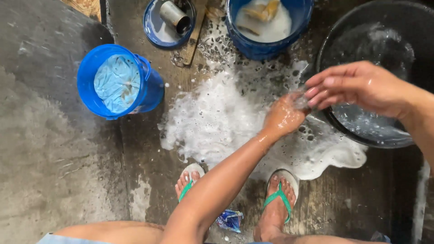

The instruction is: Washing and scrubbing various metal mechanical parts using soapy water and a sponge, then rinsing them in a bucket.

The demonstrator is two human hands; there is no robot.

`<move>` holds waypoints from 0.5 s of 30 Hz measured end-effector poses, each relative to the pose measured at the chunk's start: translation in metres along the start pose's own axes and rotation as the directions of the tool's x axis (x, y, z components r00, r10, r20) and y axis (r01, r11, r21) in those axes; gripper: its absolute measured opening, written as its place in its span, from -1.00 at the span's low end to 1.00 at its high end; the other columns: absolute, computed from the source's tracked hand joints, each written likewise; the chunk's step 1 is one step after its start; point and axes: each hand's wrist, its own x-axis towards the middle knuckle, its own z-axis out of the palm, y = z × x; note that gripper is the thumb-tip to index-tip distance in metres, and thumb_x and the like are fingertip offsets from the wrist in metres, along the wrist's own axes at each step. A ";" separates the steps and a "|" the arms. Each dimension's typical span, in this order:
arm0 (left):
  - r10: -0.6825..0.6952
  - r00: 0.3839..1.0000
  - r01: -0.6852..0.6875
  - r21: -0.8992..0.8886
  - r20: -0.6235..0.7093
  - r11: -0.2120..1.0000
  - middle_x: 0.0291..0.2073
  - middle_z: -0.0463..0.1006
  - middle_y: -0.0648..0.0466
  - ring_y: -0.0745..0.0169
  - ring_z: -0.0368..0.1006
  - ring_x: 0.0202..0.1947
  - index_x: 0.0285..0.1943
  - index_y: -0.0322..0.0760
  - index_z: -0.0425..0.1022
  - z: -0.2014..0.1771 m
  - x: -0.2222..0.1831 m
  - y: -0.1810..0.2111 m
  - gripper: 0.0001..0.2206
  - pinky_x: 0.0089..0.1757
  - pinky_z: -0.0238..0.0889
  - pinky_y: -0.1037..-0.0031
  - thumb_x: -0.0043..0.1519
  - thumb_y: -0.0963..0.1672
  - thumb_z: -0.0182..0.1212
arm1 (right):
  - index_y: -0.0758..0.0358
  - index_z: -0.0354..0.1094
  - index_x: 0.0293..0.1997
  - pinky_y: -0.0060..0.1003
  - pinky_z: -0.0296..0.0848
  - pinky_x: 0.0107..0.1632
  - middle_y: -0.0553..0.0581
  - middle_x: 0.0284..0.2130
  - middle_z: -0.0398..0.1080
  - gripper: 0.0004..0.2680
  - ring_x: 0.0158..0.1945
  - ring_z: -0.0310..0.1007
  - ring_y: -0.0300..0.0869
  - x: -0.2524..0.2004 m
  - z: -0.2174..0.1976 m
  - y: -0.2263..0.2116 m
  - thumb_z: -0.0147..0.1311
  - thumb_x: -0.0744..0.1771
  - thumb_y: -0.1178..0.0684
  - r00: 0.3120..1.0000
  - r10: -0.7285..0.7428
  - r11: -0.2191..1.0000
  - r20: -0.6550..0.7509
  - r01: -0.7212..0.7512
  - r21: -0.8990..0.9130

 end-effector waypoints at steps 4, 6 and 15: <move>-0.250 0.968 0.250 -0.004 0.019 0.968 -0.18 0.68 0.01 0.09 0.57 -0.26 0.21 -0.15 0.53 -0.028 -0.002 0.021 -0.57 -0.17 0.39 0.35 0.17 0.01 0.13 | 0.59 0.31 0.12 -0.05 0.49 -0.06 0.47 -0.12 0.44 -0.81 -0.13 0.47 0.12 0.037 -0.059 0.041 -0.17 0.47 0.23 0.960 -0.110 0.994 -0.259 0.107 -0.024; -0.245 0.969 0.247 -0.077 0.040 0.966 -0.25 0.69 0.05 0.21 0.55 -0.35 0.11 -0.15 0.59 -0.035 -0.003 0.016 -0.66 -0.25 0.38 0.44 0.20 -0.03 0.16 | 0.51 0.28 0.12 -0.16 0.53 -0.06 0.39 -0.09 0.44 -0.84 -0.08 0.51 0.04 0.063 -0.102 0.085 -0.16 0.50 0.19 0.930 -0.070 0.998 -0.360 0.063 -0.030; -0.390 0.913 0.331 -0.339 -0.123 0.881 -0.34 0.67 -0.01 0.27 0.50 -0.30 -0.13 -0.40 0.70 -0.048 0.003 -0.003 -0.50 -0.18 0.39 0.53 0.09 0.11 0.27 | 0.04 0.20 0.39 -0.53 0.06 -0.68 0.22 0.03 0.54 -0.56 -0.10 0.66 -0.06 0.072 -0.087 0.104 -0.47 0.36 0.19 0.792 0.322 0.941 -0.519 -0.204 0.272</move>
